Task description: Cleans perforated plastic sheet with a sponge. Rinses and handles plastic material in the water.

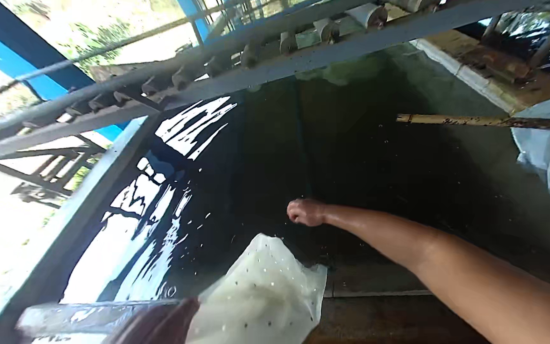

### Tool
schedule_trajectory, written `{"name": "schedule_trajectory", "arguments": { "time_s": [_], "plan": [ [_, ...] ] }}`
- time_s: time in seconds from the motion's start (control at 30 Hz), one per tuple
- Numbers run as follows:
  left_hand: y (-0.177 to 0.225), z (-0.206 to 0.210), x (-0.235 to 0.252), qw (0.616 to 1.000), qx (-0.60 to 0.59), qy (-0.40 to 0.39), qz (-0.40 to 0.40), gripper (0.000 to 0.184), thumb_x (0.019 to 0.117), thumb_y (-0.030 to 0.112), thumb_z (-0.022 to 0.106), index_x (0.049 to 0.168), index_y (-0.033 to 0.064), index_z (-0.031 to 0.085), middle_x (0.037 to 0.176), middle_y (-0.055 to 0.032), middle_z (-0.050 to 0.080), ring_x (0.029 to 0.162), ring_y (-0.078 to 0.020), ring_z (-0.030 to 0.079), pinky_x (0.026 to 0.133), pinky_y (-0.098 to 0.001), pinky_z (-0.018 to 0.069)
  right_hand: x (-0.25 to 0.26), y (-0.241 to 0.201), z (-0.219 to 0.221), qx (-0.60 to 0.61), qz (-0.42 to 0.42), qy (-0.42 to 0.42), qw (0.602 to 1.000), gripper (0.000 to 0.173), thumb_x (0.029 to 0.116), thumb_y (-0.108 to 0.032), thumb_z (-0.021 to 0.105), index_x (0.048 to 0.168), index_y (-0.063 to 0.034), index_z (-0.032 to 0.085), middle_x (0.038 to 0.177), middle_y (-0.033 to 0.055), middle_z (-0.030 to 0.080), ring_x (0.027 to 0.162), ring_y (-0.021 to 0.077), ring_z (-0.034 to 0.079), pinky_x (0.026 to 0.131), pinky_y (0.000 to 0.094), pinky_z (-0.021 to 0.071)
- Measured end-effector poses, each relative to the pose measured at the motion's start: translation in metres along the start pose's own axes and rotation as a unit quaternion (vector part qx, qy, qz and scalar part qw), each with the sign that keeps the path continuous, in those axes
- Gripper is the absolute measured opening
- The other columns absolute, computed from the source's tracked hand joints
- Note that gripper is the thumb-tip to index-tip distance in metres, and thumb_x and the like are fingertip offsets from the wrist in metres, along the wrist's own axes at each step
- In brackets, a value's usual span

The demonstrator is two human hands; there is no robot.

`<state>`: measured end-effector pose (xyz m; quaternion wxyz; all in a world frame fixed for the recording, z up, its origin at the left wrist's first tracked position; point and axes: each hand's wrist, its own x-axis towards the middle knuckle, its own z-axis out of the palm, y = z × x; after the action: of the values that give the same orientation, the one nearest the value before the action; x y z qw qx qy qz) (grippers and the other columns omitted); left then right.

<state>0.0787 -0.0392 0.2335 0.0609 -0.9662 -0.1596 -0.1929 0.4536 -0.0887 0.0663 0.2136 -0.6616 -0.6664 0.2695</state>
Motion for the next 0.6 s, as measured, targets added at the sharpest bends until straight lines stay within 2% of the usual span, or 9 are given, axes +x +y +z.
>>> {"name": "schedule_trajectory", "arguments": {
  "time_s": [0.07, 0.13, 0.23, 0.3, 0.37, 0.43, 0.47, 0.53, 0.6],
  "plan": [
    [0.001, -0.001, 0.033, 0.997, 0.014, 0.044, 0.063, 0.029, 0.1048, 0.025, 0.055, 0.1, 0.0073, 0.077, 0.071, -0.0165, 0.064, 0.065, -0.0322, 0.065, 0.058, -0.0464, 0.0505, -0.018, 0.015, -0.015, 0.018, 0.008, 0.055, 0.998, 0.021, 0.1004, 0.002, 0.056, 0.115, 0.0107, 0.068, 0.133, 0.0265, 0.062, 0.129, 0.0378, 0.058, 0.114, 0.0483, 0.0419],
    [0.007, -0.004, 0.064, 0.985, 0.001, 0.091, 0.145, 0.027, 0.1037, 0.024, 0.056, 0.091, 0.0082, 0.075, 0.064, -0.0106, 0.055, 0.057, -0.0255, 0.056, 0.051, -0.0391, 0.0425, -0.032, 0.015, -0.022, 0.032, 0.005, 0.083, 0.996, 0.027, 0.0943, 0.004, 0.064, 0.121, 0.0085, 0.066, 0.132, 0.0264, 0.062, 0.123, 0.0392, 0.061, 0.11, 0.0509, 0.0461],
    [0.026, -0.023, 0.102, 0.97, -0.027, 0.086, 0.225, 0.018, 0.1008, 0.017, 0.061, 0.094, 0.0048, 0.072, 0.068, -0.0102, 0.052, 0.06, -0.0247, 0.053, 0.053, -0.0376, 0.04, -0.044, 0.001, -0.035, 0.085, 0.005, 0.054, 0.995, 0.063, 0.0882, 0.007, 0.072, 0.147, 0.0015, 0.05, 0.148, 0.0247, 0.052, 0.129, 0.0402, 0.057, 0.11, 0.0516, 0.0455],
    [0.028, -0.034, 0.119, 0.963, -0.036, 0.078, 0.254, 0.013, 0.1004, 0.015, 0.062, 0.098, 0.0055, 0.071, 0.072, -0.0099, 0.051, 0.063, -0.0232, 0.05, 0.055, -0.0364, 0.0377, -0.045, 0.0, -0.034, 0.112, -0.028, 0.037, 0.993, 0.076, 0.0816, 0.008, 0.078, 0.151, 0.0008, 0.047, 0.156, 0.0236, 0.045, 0.141, 0.0376, 0.048, 0.117, 0.0482, 0.0387],
    [0.014, -0.038, 0.129, 0.962, -0.035, 0.077, 0.258, 0.014, 0.1012, 0.016, 0.063, 0.108, 0.0098, 0.072, 0.078, -0.0111, 0.055, 0.07, -0.0237, 0.053, 0.061, -0.0378, 0.0414, -0.044, 0.01, -0.029, 0.135, -0.036, 0.033, 0.99, 0.067, 0.0819, 0.008, 0.078, 0.144, 0.0037, 0.055, 0.156, 0.0251, 0.044, 0.148, 0.0358, 0.04, 0.123, 0.0452, 0.0317],
    [-0.009, -0.034, 0.139, 0.964, -0.027, 0.091, 0.249, 0.018, 0.1034, 0.024, 0.061, 0.114, 0.015, 0.072, 0.084, -0.0115, 0.059, 0.075, -0.0228, 0.056, 0.068, -0.0393, 0.0441, -0.044, 0.032, -0.019, 0.167, -0.015, 0.104, 0.98, 0.036, 0.089, 0.004, 0.072, 0.124, 0.0107, 0.066, 0.144, 0.0262, 0.057, 0.138, 0.0343, 0.052, 0.118, 0.0456, 0.0384],
    [-0.018, -0.03, 0.144, 0.966, -0.023, 0.098, 0.236, 0.02, 0.1045, 0.026, 0.06, 0.116, 0.0149, 0.072, 0.087, -0.0137, 0.06, 0.08, -0.0246, 0.058, 0.073, -0.041, 0.0452, -0.049, 0.043, -0.022, 0.185, 0.015, 0.155, 0.97, 0.027, 0.0939, -0.001, 0.067, 0.119, 0.0108, 0.068, 0.132, 0.0243, 0.065, 0.127, 0.0319, 0.061, 0.112, 0.0463, 0.0452],
    [-0.026, -0.016, 0.153, 0.973, -0.02, 0.107, 0.205, 0.023, 0.1054, 0.025, 0.059, 0.112, 0.0069, 0.073, 0.093, -0.022, 0.063, 0.09, -0.0322, 0.06, 0.084, -0.0455, 0.046, -0.075, 0.05, -0.049, 0.176, 0.093, 0.259, 0.945, 0.023, 0.1001, -0.013, 0.064, 0.112, 0.0058, 0.07, 0.106, 0.0204, 0.072, 0.097, 0.0276, 0.07, 0.093, 0.0499, 0.0544],
    [-0.028, 0.007, 0.157, 0.983, -0.032, 0.096, 0.15, 0.029, 0.1045, 0.021, 0.06, 0.104, -0.0052, 0.073, 0.1, -0.0323, 0.064, 0.098, -0.0442, 0.061, 0.093, -0.0546, 0.0453, -0.122, 0.048, -0.09, 0.078, 0.129, 0.332, 0.931, 0.028, 0.103, -0.021, 0.062, 0.116, 0.0029, 0.07, 0.106, 0.0219, 0.072, 0.096, 0.0318, 0.07, 0.091, 0.0547, 0.0542]
  ]
}}
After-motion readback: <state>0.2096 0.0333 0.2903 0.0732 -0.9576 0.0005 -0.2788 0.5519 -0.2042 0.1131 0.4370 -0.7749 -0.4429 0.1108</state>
